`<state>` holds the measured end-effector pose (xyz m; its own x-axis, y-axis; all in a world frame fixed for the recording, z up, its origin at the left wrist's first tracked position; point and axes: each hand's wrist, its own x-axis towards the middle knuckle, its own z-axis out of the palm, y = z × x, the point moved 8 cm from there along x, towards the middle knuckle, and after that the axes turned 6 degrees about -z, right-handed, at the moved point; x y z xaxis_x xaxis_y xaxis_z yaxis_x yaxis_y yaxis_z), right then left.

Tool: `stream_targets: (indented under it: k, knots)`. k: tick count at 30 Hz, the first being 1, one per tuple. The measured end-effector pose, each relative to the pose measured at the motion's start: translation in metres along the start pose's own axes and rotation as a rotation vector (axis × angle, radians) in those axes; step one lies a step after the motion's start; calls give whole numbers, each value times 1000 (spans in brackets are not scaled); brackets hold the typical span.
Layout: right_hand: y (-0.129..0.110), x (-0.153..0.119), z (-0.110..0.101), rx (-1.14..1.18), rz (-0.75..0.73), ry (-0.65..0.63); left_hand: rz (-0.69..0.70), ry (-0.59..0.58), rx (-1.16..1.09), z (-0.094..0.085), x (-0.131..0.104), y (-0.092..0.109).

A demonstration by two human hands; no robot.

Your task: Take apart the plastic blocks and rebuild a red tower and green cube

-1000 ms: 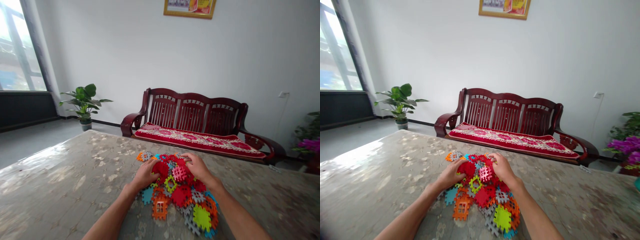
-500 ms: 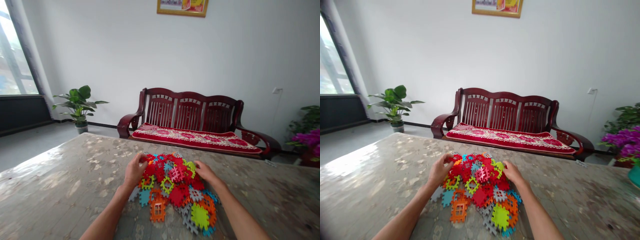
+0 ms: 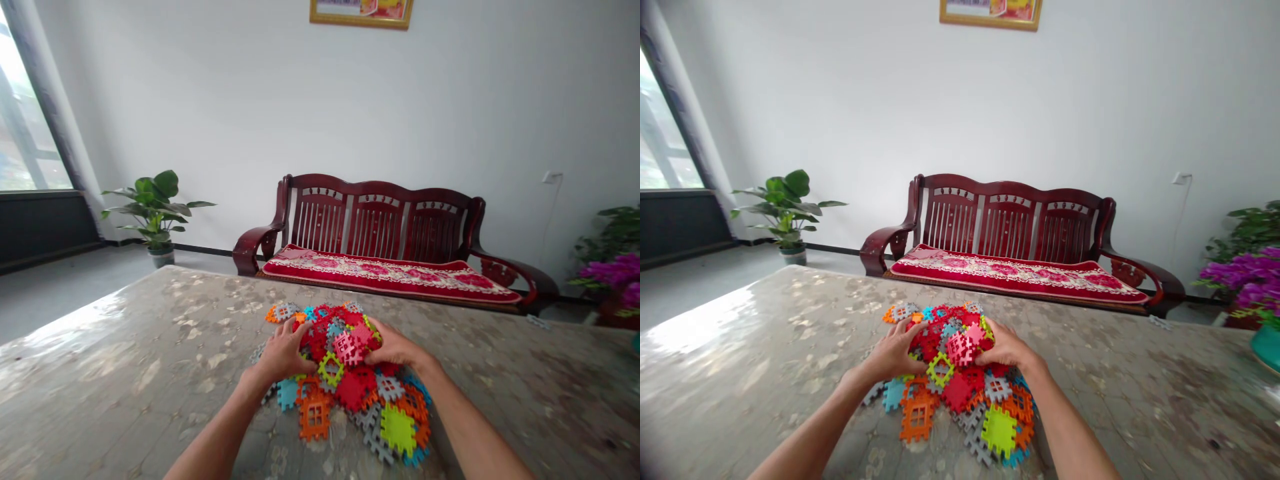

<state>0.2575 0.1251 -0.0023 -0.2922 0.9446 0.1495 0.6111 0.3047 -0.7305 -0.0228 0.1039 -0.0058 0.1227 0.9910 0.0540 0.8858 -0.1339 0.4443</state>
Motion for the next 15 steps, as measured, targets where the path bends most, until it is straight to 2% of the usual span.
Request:
stream_targets:
  k: [2, 5, 10, 12, 15]
  knots:
    - [-1, 1, 5, -21, 48, -11, 22, 58, 65, -1, -5, 12]
    - [-6, -1, 9, 85, 93, 23, 74, 114, 57, -4, -8, 23]
    - [-35, -5, 7, 299, 73, 126, 56, 200, -152, -17, 0, 20]
    - [-50, -4, 8, 353, 56, 103, 19, 195, -300, -20, 4, 17]
    - [-69, 2, 10, 412, -18, -11, 25, 100, -519, -19, 11, 19]
